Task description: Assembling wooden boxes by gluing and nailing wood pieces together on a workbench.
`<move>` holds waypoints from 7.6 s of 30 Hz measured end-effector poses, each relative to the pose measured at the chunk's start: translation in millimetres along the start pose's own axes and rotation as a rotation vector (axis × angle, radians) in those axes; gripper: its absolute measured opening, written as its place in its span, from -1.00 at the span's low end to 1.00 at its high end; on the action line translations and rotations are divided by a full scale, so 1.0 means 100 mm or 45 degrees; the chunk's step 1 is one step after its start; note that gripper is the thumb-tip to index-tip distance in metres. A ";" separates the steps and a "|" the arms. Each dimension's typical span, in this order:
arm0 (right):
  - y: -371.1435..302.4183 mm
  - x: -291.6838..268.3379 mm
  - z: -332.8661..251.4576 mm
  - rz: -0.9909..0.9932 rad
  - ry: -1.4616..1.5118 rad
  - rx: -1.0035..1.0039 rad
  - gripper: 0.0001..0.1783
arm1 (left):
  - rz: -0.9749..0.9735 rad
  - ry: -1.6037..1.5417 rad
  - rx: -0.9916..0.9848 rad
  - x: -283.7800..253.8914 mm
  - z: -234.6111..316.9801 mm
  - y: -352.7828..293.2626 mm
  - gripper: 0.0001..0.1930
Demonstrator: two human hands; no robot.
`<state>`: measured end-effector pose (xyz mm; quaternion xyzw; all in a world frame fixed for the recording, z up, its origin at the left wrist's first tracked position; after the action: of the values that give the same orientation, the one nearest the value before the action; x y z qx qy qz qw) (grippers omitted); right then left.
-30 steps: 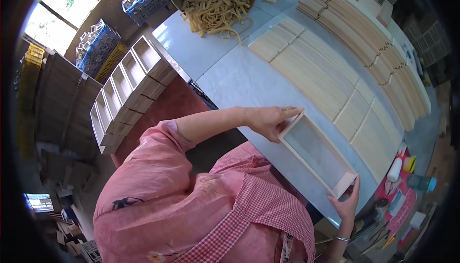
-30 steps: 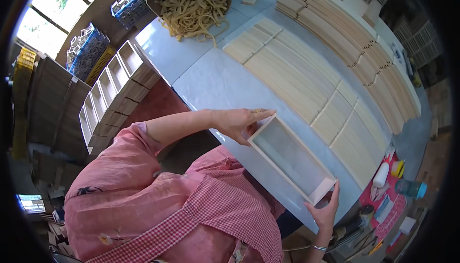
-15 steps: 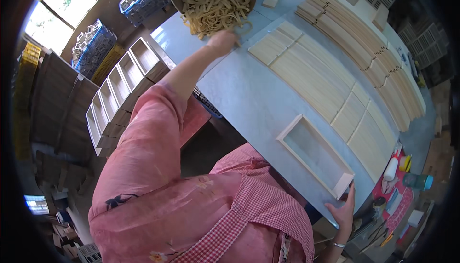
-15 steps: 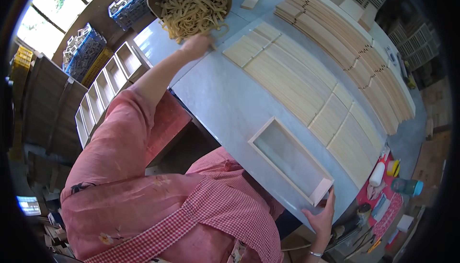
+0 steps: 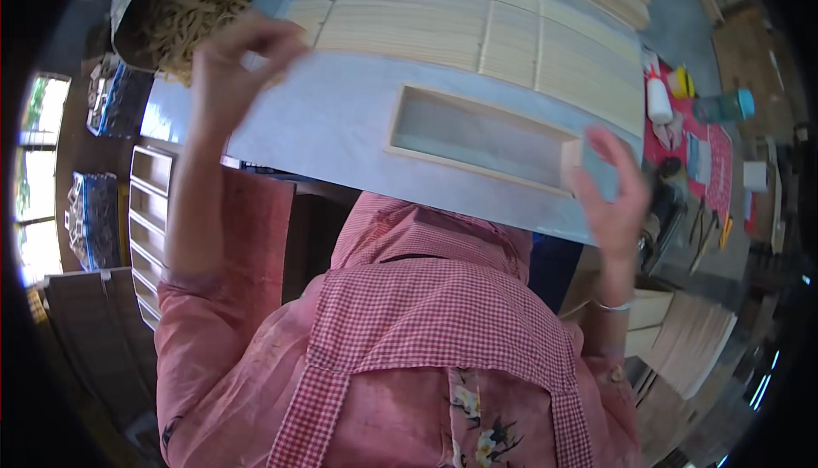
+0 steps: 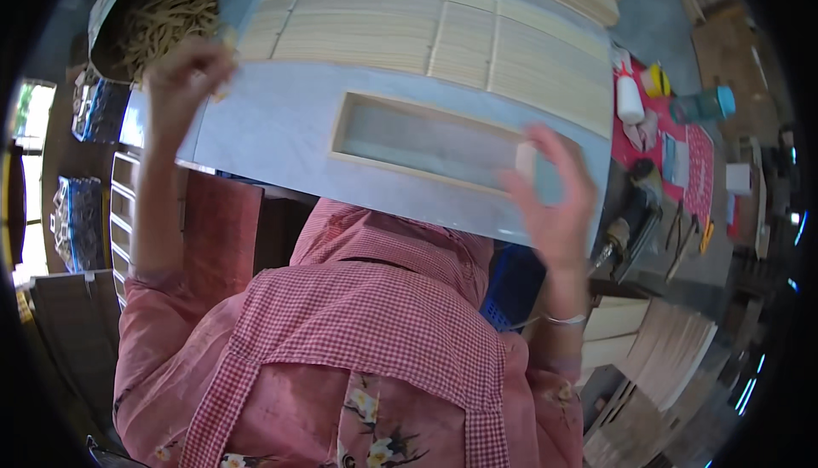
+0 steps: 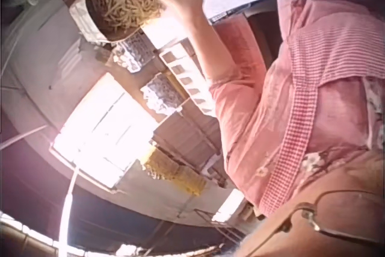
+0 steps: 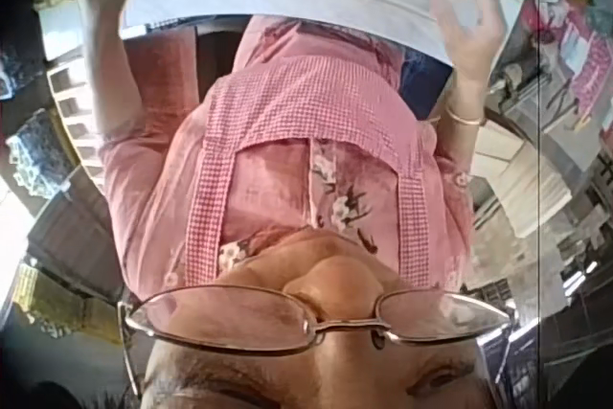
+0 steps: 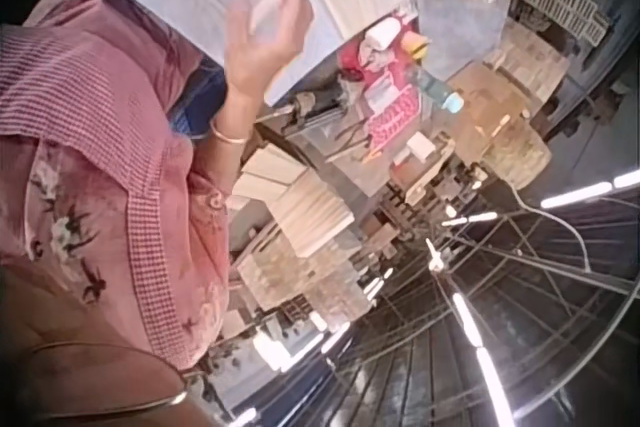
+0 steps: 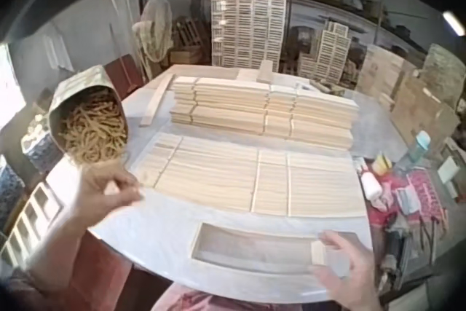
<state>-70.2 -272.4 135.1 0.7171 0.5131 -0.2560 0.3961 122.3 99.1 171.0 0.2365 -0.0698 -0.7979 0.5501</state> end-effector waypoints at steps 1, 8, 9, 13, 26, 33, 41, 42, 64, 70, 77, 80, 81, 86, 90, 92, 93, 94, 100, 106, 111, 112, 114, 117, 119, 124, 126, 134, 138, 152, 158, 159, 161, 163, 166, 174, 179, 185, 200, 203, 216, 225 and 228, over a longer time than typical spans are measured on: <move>0.05 0.16 -0.37 0.000 0.227 -0.127 -0.32 | -0.205 -0.240 0.177 0.47 0.24 -0.08 -0.78; 0.02 0.57 -0.97 -0.118 0.605 -0.268 -0.71 | -0.437 -0.779 -0.193 1.67 0.57 -0.43 -0.87; -0.03 0.54 -0.96 -0.153 0.676 -0.272 -0.76 | -0.439 -0.770 -0.190 1.65 0.55 -0.42 -0.87; -0.34 0.43 -0.96 -0.509 0.829 -0.319 -0.82 | -0.727 -1.143 -1.068 1.71 0.04 -0.76 -0.78; 0.17 0.08 0.70 -0.623 -0.668 -0.368 -0.27 | -0.926 0.696 0.350 1.12 -0.36 -0.25 -0.14; 0.08 0.34 0.95 -0.793 -0.646 -0.286 -0.27 | -0.971 0.631 0.191 1.24 -0.74 -0.32 -0.08; -0.01 0.49 1.02 -0.759 -0.520 -0.235 -0.36 | -0.931 0.488 0.050 1.33 -0.98 -0.47 -0.25; -0.02 0.49 1.02 -0.760 -0.513 -0.222 -0.38 | -0.923 0.468 0.041 1.33 -0.98 -0.49 -0.29; -0.60 0.43 0.74 -0.112 -0.450 -0.471 -0.84 | -0.699 0.343 0.314 1.31 -0.85 -0.96 -0.87; -0.48 0.43 1.00 -0.324 0.011 -0.220 -0.51 | -0.766 0.054 0.024 1.29 -0.95 -0.85 -0.74; -0.41 0.65 1.07 -0.032 -0.314 -0.070 -0.38 | -0.616 0.253 0.030 1.33 -0.95 -0.85 -0.74; -0.40 0.63 1.08 0.029 -0.350 -0.072 -0.39 | -0.594 0.285 0.068 1.36 -0.92 -0.86 -0.73; -0.39 0.63 1.09 0.033 -0.352 -0.069 -0.41 | -0.583 0.298 0.095 1.37 -0.91 -0.87 -0.73; -0.32 0.55 1.08 0.054 -0.185 -0.014 -0.54 | -0.648 0.469 0.328 1.38 -0.70 -0.79 -0.77; -0.26 0.32 1.02 0.040 0.064 0.110 -0.67 | -0.663 0.320 0.234 1.28 -0.67 -0.72 -0.84; -0.23 0.24 1.04 -0.011 0.227 0.283 -0.76 | -0.528 -0.264 -0.308 1.12 -0.94 -0.69 -0.88; -0.23 0.25 1.07 -0.039 0.310 0.370 -0.79 | -0.446 -0.555 -0.578 1.10 -1.07 -0.72 -0.88; -0.21 0.26 1.07 -0.036 0.309 0.367 -0.79 | -0.445 -0.555 -0.574 1.12 -1.05 -0.70 -0.88; -0.18 0.44 1.28 0.250 0.228 0.534 -0.73 | -0.138 -1.346 -1.108 1.33 -1.20 -0.76 -0.79; -0.29 0.73 1.55 0.140 0.234 0.825 -0.61 | -0.372 -1.022 -1.205 1.45 -1.34 -0.84 -0.71; -0.24 0.70 1.47 0.076 0.168 0.847 -0.55 | -0.367 -0.764 -1.220 1.47 -1.26 -0.82 -0.69; -0.22 0.70 1.47 0.047 0.094 0.833 -0.52 | -0.360 -0.733 -1.233 1.45 -1.25 -0.82 -0.69; -0.22 0.74 1.52 0.023 0.016 0.783 -0.48 | -0.362 -0.690 -1.253 1.43 -1.29 -0.84 -0.68; -0.26 0.74 1.54 0.023 0.051 0.728 -0.48 | -0.285 -0.856 -1.267 1.40 -1.41 -0.85 -0.69; -0.24 0.73 1.51 0.025 0.080 0.701 -0.48 | -0.200 -1.042 -1.246 1.40 -1.42 -0.92 -0.69; -0.22 0.74 1.46 0.043 0.024 0.652 -0.48 | -0.210 -0.574 -0.955 1.38 -1.45 -0.90 -0.62; -0.22 0.72 1.43 0.081 0.022 0.663 -0.47 | -0.224 -0.151 -0.692 1.38 -1.42 -0.73 -0.57; -0.23 0.73 1.50 0.045 0.010 0.714 -0.44 | -0.273 0.191 -0.239 1.34 -1.12 -0.84 -0.44; -0.26 0.69 1.46 0.071 0.026 0.780 -0.43 | -0.255 0.262 0.014 1.41 -1.03 -1.03 -0.32; -0.36 0.48 1.44 0.053 0.053 0.684 -0.53 | -0.051 -0.450 -0.655 1.20 -1.01 -1.17 -0.45; -0.79 0.51 1.08 -0.150 0.577 0.646 -0.75 | -0.072 -0.682 -0.850 1.32 -0.85 -1.36 -0.39; -0.83 0.52 1.07 -0.142 0.576 0.647 -0.75 | -0.079 -0.682 -0.845 1.32 -0.85 -1.36 -0.39; -0.88 0.58 1.07 -0.129 0.661 0.658 -0.75 | -0.110 -0.741 -0.864 1.31 -0.93 -1.37 -0.37; -0.87 0.63 1.09 -0.119 0.749 0.668 -0.72 | -0.138 -0.795 -0.886 1.32 -1.00 -1.35 -0.35; -0.91 0.68 1.16 -0.193 0.774 0.724 -0.55 | -0.132 -0.796 -0.968 1.31 -1.04 -1.40 -0.27; -0.54 0.49 1.14 -0.386 0.442 0.375 0.05 | -0.390 -0.354 -0.646 1.25 -1.02 -1.16 0.05; -0.29 0.62 1.06 -0.666 0.012 0.158 0.41 | -0.554 -0.214 -0.488 1.32 -1.12 -0.95 0.22; -0.34 0.64 1.04 -0.768 0.076 0.331 0.37 | -0.574 -0.119 -0.441 1.32 -1.17 -0.86 0.20; -0.15 0.36 1.00 -0.651 -0.114 0.164 0.29 | -0.606 -0.114 -0.310 1.41 -0.98 -0.64 0.16; -0.19 0.49 1.16 -0.648 -0.119 0.165 0.30 | -0.596 -0.028 -0.150 1.49 -1.02 -0.63 0.20; 0.75 -0.74 3.02 0.498 -0.859 0.513 -0.36 | -0.135 -0.205 -0.464 0.82 -1.25 -1.28 -0.40; 0.72 -0.73 3.43 0.635 -0.500 1.147 -0.34 | 0.113 -0.217 -0.656 0.82 -1.06 -1.41 -0.67; 0.52 -0.86 3.36 0.902 -0.321 0.926 -0.36 | 0.045 -0.217 -0.454 1.05 -0.94 -1.31 -0.43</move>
<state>-37.1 -605.4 31.2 0.9015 0.0654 -0.3523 0.2426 24.6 67.6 8.4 0.0655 0.0221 -0.8049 0.5893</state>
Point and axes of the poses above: each hand's wrist, its own y-axis towards the middle knuckle, its own x-axis out of the palm, z = x × y, the point moved 9 cm from there along y, towards the middle knuckle, and after that the axes turned 15 degrees about -y, right-handed, at the moved point
